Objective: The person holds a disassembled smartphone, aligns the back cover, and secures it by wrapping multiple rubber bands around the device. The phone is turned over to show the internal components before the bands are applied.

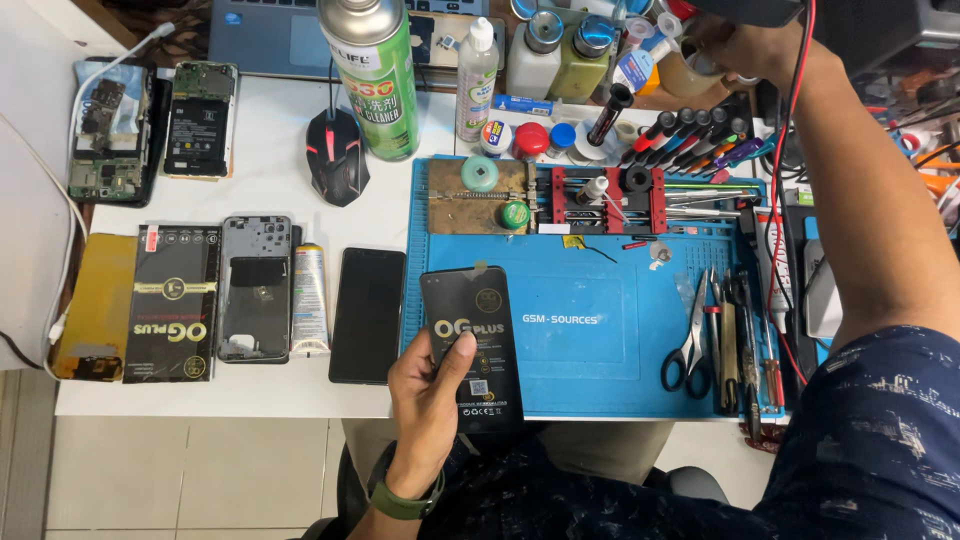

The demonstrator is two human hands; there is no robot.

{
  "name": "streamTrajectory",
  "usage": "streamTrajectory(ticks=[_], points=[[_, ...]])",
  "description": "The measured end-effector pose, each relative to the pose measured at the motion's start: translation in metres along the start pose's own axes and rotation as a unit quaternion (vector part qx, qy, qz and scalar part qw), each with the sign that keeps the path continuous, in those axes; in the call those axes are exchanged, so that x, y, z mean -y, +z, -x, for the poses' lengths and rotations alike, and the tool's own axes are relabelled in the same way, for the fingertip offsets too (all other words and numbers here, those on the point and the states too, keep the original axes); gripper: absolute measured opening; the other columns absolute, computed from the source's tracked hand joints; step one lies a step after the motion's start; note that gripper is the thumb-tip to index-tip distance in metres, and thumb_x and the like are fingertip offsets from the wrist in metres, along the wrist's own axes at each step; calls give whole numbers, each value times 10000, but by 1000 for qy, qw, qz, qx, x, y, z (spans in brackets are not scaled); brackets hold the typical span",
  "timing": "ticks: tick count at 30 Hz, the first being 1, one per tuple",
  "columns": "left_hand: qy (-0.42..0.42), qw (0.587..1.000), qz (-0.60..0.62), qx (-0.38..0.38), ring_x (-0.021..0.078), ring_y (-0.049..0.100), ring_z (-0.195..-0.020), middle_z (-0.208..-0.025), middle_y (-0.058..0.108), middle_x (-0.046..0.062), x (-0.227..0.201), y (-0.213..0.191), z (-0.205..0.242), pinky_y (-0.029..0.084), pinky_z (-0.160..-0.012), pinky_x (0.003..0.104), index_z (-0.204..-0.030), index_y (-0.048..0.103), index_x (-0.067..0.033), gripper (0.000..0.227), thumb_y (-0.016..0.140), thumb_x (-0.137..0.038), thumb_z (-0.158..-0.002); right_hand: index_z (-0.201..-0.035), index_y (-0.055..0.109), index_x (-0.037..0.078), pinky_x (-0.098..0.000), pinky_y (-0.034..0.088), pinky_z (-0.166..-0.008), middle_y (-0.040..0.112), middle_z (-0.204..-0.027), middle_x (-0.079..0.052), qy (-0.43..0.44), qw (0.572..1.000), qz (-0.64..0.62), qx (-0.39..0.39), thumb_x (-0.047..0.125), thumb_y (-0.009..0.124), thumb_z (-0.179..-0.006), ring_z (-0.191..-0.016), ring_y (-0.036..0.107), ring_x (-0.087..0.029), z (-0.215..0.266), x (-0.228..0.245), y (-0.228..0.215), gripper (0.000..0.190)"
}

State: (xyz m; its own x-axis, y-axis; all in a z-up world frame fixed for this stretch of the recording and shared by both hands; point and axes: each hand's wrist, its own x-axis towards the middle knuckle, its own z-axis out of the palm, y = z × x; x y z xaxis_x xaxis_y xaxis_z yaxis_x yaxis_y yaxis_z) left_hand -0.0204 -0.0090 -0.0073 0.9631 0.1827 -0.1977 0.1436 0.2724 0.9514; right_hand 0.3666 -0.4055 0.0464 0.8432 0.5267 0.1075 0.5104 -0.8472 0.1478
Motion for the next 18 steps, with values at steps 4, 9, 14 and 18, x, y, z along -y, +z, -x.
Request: streamTrajectory(ticks=[4,9,14,18], points=[[-7,1000,-5,-8,67,503,-778,-803,600,-74,5,-1,-6,448,-706,262,-1043,796,-55,232,753,-284,-1041,-1310,892,180,-344,611,-885,853,-1255,-18,-17,995,-11,101,148,777,-1080,-1091,773,-237,-12,-7,15,259],[-20,1000,-10,-8,66,470,-757,-787,556,-75,6,0,-11,427,-679,264,-990,763,-69,229,751,-293,-1041,-1344,868,151,-357,551,-950,855,-1286,-62,2,982,119,147,309,735,-1087,-1116,769,-288,-15,-6,14,330],[-22,1000,-3,-14,63,481,-772,-793,574,-72,11,-3,-10,429,-691,262,-990,767,-65,235,761,-296,-1034,-1127,848,219,-327,557,-782,833,-1073,22,-23,986,145,81,356,751,-1112,-952,757,-194,-14,-12,15,169],[-26,999,-7,-22,68,555,-806,-841,660,-53,9,-5,-10,487,-722,263,-1095,812,-45,265,759,-295,-1027,-1238,759,26,-475,517,-656,761,-1022,-191,62,991,-55,104,208,615,-1226,-798,654,-318,-14,-16,-2,232]])
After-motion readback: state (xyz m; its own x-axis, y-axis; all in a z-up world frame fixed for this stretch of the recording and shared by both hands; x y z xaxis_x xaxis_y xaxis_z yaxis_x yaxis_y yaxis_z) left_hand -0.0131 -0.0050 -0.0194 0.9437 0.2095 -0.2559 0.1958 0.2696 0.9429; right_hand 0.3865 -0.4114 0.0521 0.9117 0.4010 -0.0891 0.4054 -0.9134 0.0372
